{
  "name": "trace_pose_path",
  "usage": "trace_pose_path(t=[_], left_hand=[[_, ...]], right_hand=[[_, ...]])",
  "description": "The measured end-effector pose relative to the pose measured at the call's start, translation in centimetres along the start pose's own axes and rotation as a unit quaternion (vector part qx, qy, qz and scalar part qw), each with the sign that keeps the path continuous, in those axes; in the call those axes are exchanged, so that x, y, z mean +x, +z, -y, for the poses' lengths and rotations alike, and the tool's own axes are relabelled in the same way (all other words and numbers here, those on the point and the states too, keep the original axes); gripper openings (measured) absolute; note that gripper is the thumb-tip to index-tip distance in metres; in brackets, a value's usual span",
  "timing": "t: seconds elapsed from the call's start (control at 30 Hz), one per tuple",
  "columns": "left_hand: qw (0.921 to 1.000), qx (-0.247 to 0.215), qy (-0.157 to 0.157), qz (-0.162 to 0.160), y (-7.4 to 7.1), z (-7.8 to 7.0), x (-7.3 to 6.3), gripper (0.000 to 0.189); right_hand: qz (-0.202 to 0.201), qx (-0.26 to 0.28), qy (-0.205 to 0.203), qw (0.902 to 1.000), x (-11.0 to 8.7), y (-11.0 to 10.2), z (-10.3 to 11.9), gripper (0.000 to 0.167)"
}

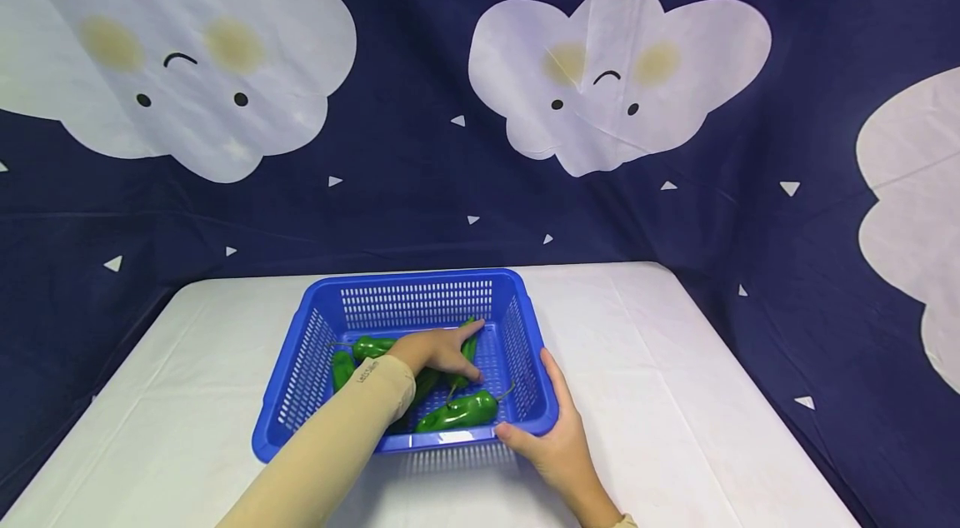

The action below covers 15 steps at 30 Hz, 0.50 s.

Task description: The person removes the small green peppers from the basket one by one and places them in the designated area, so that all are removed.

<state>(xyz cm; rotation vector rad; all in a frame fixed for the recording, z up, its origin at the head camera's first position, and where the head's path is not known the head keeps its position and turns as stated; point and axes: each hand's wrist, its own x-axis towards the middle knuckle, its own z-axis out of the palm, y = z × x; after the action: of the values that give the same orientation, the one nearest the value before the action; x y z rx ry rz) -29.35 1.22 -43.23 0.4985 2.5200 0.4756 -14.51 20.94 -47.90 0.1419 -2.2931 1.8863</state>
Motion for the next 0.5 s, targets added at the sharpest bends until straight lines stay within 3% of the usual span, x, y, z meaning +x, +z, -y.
trace_pose_path(t=[0.5], left_hand=[[0.9997,-0.024,0.005,0.009,0.03,0.00,-0.16,0.102]], right_hand=[[0.005,-0.017,-0.007,0.9998,-0.03,-0.13,0.33,0.108]])
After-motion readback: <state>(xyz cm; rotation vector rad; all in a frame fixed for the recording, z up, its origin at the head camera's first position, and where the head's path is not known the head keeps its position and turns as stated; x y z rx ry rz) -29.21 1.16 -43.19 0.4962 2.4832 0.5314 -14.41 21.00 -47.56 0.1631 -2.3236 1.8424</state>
